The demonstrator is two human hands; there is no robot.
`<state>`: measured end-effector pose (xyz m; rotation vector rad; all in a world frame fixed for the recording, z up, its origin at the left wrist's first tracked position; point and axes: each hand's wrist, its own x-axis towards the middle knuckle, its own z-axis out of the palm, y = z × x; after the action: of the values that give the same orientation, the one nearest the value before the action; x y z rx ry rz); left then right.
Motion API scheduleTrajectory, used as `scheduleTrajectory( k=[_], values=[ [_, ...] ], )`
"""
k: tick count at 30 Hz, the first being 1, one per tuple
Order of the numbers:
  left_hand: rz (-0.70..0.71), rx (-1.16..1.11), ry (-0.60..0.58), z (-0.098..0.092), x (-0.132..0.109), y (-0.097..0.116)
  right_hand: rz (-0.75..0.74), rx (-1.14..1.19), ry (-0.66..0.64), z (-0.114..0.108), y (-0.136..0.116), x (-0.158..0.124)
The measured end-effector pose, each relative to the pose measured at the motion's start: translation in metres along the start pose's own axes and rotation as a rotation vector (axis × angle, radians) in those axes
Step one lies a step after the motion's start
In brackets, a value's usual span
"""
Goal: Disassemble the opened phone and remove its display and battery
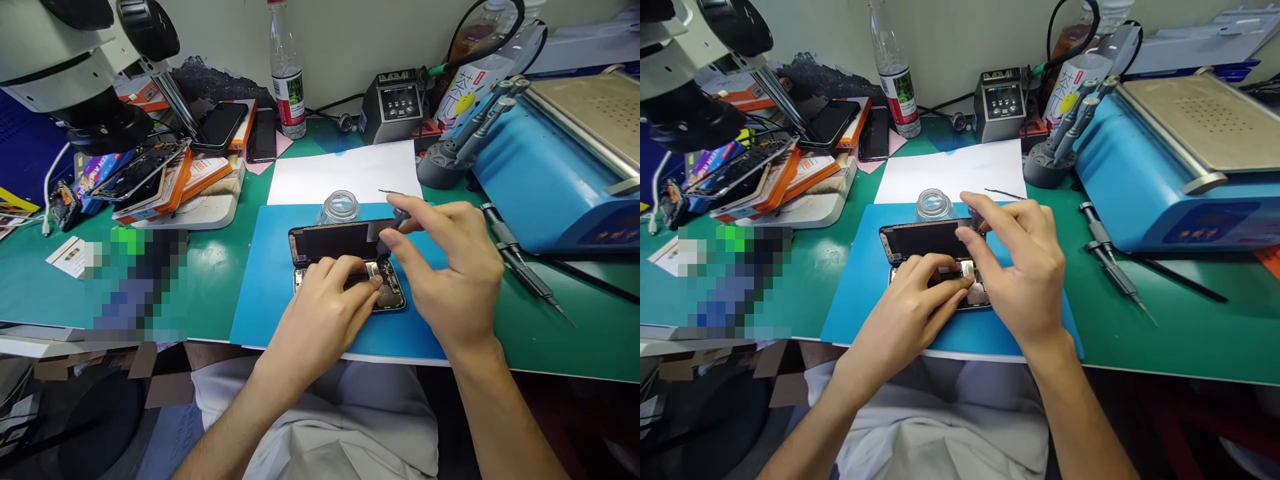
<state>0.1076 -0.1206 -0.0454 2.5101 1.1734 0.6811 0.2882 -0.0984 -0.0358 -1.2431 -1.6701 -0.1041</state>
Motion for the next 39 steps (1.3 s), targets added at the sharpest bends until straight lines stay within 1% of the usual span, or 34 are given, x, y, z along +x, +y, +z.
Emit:
scheduleTrajectory(
  k=[5, 11, 14, 16, 20, 24, 26, 28, 31, 36, 39],
  values=[
    [0.056, 0.053, -0.005, 0.000, -0.001, -0.001, -0.020, 0.041, -0.041, -0.001, -0.001, -0.006],
    [0.134, 0.132, 0.011, 0.004, -0.002, -0.002, 0.023, 0.034, -0.026, -0.002, -0.001, -0.014],
    [0.137, 0.114, 0.026, 0.005, -0.001, -0.003, 0.059, 0.057, -0.069, -0.001, -0.003, -0.014],
    [0.130, 0.093, 0.021, 0.004, 0.000, -0.004, 0.068, 0.023, -0.075, 0.000, -0.003, -0.014],
    [0.108, 0.071, 0.019, 0.003, -0.001, -0.005, 0.055, -0.062, -0.040, 0.003, -0.003, -0.015],
    [0.116, 0.083, 0.029, 0.003, -0.003, -0.003, 0.157, 0.030, 0.084, 0.004, -0.002, -0.015],
    [0.129, 0.102, 0.047, 0.004, -0.003, -0.003, 0.172, 0.069, 0.120, 0.004, -0.002, -0.015],
    [0.137, 0.111, 0.059, 0.005, -0.003, -0.003, 0.166, 0.058, 0.104, 0.004, -0.001, -0.015],
    [0.136, 0.104, 0.052, 0.006, -0.002, -0.005, 0.185, 0.021, 0.041, 0.005, -0.001, -0.015],
    [0.145, 0.089, 0.067, 0.008, 0.001, -0.008, 0.236, 0.040, 0.018, 0.006, -0.006, -0.013],
    [0.149, 0.082, 0.088, 0.010, 0.002, -0.009, 0.255, 0.037, -0.022, 0.007, -0.008, -0.010]
  ],
)
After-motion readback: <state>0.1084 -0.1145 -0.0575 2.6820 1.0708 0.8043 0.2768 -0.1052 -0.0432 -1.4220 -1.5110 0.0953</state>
